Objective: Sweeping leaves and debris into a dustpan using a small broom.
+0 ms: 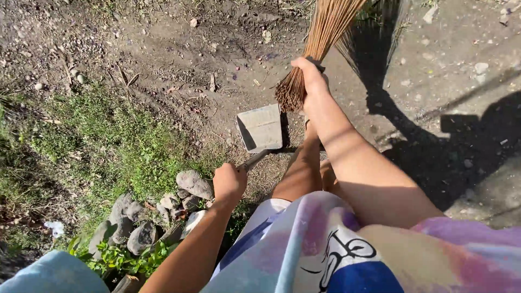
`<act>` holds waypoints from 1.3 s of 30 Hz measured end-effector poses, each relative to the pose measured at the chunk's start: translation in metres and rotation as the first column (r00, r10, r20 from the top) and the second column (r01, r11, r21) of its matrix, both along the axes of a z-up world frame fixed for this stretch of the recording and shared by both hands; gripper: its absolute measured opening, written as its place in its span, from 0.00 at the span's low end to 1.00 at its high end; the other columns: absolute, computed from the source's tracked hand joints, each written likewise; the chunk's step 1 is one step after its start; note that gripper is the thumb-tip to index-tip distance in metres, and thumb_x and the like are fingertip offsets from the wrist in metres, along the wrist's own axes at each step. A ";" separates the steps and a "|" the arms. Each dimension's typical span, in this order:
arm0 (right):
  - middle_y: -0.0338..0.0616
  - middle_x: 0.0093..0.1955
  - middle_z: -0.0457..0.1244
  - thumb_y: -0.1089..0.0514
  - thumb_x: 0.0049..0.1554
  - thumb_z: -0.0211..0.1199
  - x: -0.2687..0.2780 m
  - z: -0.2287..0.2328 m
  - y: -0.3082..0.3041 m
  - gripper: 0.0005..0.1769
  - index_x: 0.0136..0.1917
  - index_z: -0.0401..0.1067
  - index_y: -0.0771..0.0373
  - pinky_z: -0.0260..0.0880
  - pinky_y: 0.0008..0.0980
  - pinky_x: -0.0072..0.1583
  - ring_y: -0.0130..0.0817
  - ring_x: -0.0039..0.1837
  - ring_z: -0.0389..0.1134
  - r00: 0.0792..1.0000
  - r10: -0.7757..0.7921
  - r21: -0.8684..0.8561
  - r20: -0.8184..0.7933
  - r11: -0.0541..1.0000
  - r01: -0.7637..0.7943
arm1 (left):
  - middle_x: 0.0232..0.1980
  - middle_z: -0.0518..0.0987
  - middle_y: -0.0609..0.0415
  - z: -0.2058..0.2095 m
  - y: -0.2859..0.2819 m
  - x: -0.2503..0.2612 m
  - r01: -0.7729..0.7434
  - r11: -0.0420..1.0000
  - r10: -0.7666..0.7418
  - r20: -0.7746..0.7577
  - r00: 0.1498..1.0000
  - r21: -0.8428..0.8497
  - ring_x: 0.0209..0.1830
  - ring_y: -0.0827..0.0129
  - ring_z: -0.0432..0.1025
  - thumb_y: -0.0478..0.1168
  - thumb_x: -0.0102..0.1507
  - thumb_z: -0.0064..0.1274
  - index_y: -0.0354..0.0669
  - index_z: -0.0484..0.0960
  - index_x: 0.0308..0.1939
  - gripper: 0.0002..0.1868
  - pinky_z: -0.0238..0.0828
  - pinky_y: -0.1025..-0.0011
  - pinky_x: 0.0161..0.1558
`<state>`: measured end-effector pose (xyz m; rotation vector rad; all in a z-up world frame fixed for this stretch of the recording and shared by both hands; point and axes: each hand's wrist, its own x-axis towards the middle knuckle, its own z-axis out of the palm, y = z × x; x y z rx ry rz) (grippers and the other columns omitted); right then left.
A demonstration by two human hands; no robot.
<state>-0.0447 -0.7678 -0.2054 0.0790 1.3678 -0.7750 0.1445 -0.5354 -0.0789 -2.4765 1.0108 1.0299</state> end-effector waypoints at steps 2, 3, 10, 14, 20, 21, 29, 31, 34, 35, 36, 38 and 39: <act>0.42 0.38 0.65 0.57 0.51 0.73 -0.009 -0.046 -0.039 0.12 0.44 0.72 0.58 0.70 0.41 0.41 0.36 0.37 0.67 0.972 0.084 0.021 0.221 0.996 -0.091 | 0.28 0.80 0.33 -0.007 -0.003 0.015 0.029 1.000 -0.029 0.019 0.999 0.003 0.33 0.39 0.78 0.50 0.63 0.55 0.30 0.82 0.28 0.22 0.76 0.49 0.42; 0.42 0.37 0.65 0.56 0.52 0.74 -0.014 -0.070 -0.060 0.12 0.43 0.71 0.57 0.69 0.43 0.38 0.38 0.34 0.66 0.893 0.174 0.003 0.416 0.981 -0.192 | 0.28 0.80 0.33 -0.012 -0.006 0.023 0.045 0.999 -0.045 0.022 0.999 -0.005 0.33 0.38 0.78 0.49 0.62 0.55 0.31 0.83 0.28 0.21 0.75 0.49 0.42; 0.49 0.34 0.64 0.56 0.52 0.67 -0.095 -0.075 -0.017 0.09 0.39 0.71 0.61 0.72 0.48 0.40 0.47 0.35 0.68 0.941 -0.292 -0.046 0.170 0.952 0.304 | 0.30 0.82 0.35 -0.001 -0.052 0.042 0.002 0.998 0.000 -0.027 1.000 0.066 0.32 0.41 0.79 0.48 0.59 0.55 0.36 0.87 0.32 0.17 0.76 0.50 0.42; 0.36 0.42 0.64 0.56 0.49 0.72 -0.020 -0.010 0.028 0.16 0.47 0.70 0.57 0.72 0.37 0.45 0.30 0.45 0.67 0.915 -0.343 -0.137 -0.213 0.937 0.320 | 0.30 0.82 0.34 0.015 -0.088 0.037 0.122 0.992 -0.120 0.038 0.992 -0.043 0.34 0.40 0.79 0.49 0.62 0.53 0.35 0.87 0.34 0.18 0.76 0.51 0.44; 0.42 0.40 0.68 0.56 0.48 0.73 -0.053 -0.030 -0.044 0.12 0.44 0.74 0.60 0.74 0.39 0.43 0.37 0.39 0.70 0.991 0.050 0.125 0.126 0.990 -0.066 | 0.30 0.81 0.35 -0.013 -0.160 0.019 0.129 0.982 -0.120 0.074 0.990 -0.137 0.32 0.41 0.78 0.49 0.64 0.51 0.35 0.86 0.35 0.18 0.76 0.51 0.42; 0.40 0.37 0.68 0.56 0.49 0.72 -0.080 -0.046 -0.058 0.09 0.41 0.75 0.58 0.73 0.38 0.42 0.37 0.36 0.68 0.975 0.150 0.135 0.165 0.976 -0.173 | 0.29 0.81 0.35 -0.017 -0.169 0.011 0.155 0.964 -0.147 0.052 0.988 -0.215 0.32 0.41 0.78 0.48 0.64 0.51 0.34 0.85 0.34 0.19 0.76 0.51 0.43; 0.47 0.46 0.66 0.55 0.47 0.67 -0.185 -0.045 -0.074 0.16 0.48 0.71 0.60 0.75 0.49 0.50 0.44 0.47 0.70 0.913 -0.403 -0.192 0.064 0.893 0.408 | 0.32 0.81 0.32 -0.053 -0.237 -0.038 0.072 0.914 -0.077 0.003 0.997 -0.398 0.36 0.39 0.78 0.47 0.63 0.53 0.34 0.85 0.35 0.17 0.75 0.49 0.45; 0.43 0.48 0.64 0.57 0.44 0.71 -0.162 -0.027 -0.056 0.18 0.47 0.68 0.59 0.74 0.52 0.50 0.42 0.48 0.68 0.753 -0.610 -0.208 -0.246 0.792 0.574 | 0.33 0.81 0.32 -0.066 -0.234 -0.056 0.094 0.927 -0.108 -0.018 0.994 -0.363 0.37 0.38 0.78 0.47 0.62 0.53 0.34 0.85 0.36 0.17 0.75 0.49 0.45; 0.41 0.49 0.64 0.54 0.45 0.69 -0.125 0.015 -0.119 0.19 0.49 0.68 0.59 0.72 0.48 0.50 0.36 0.48 0.67 0.874 -0.480 -0.272 -0.077 0.853 0.445 | 0.36 0.81 0.30 -0.094 -0.262 -0.074 0.087 0.912 -0.086 0.020 0.996 -0.401 0.41 0.37 0.78 0.46 0.62 0.54 0.32 0.85 0.35 0.17 0.74 0.48 0.48; 0.42 0.48 0.65 0.53 0.46 0.69 -0.123 0.016 -0.145 0.19 0.50 0.70 0.60 0.74 0.46 0.50 0.37 0.48 0.69 0.940 -0.340 -0.266 -0.008 0.907 0.326 | 0.37 0.81 0.30 -0.102 -0.279 -0.085 0.072 0.916 -0.071 0.017 0.997 -0.394 0.42 0.37 0.78 0.45 0.61 0.54 0.32 0.84 0.35 0.16 0.74 0.48 0.49; 0.43 0.47 0.66 0.52 0.47 0.68 -0.116 0.018 -0.148 0.19 0.50 0.71 0.61 0.76 0.44 0.50 0.38 0.48 0.71 0.978 -0.198 -0.237 0.062 0.949 0.207 | 0.38 0.81 0.30 -0.103 -0.276 -0.090 0.067 0.931 -0.063 0.023 0.998 -0.358 0.43 0.36 0.78 0.45 0.60 0.54 0.31 0.84 0.34 0.16 0.73 0.48 0.51; 0.45 0.45 0.67 0.53 0.48 0.69 -0.105 0.006 -0.177 0.18 0.50 0.72 0.61 0.77 0.44 0.49 0.39 0.46 0.72 0.989 -0.119 -0.229 0.092 0.964 0.138 | 0.38 0.81 0.29 -0.105 -0.275 -0.105 0.073 0.930 -0.065 0.032 0.997 -0.362 0.43 0.36 0.77 0.45 0.60 0.54 0.30 0.84 0.35 0.16 0.73 0.47 0.50; 0.46 0.43 0.69 0.53 0.48 0.70 -0.100 -0.001 -0.192 0.18 0.49 0.72 0.62 0.78 0.43 0.48 0.40 0.44 0.73 0.993 -0.039 -0.233 0.115 0.970 0.065 | 0.38 0.81 0.29 -0.108 -0.276 -0.114 0.074 0.924 -0.067 0.033 0.997 -0.374 0.42 0.35 0.77 0.45 0.61 0.54 0.30 0.83 0.36 0.17 0.73 0.47 0.50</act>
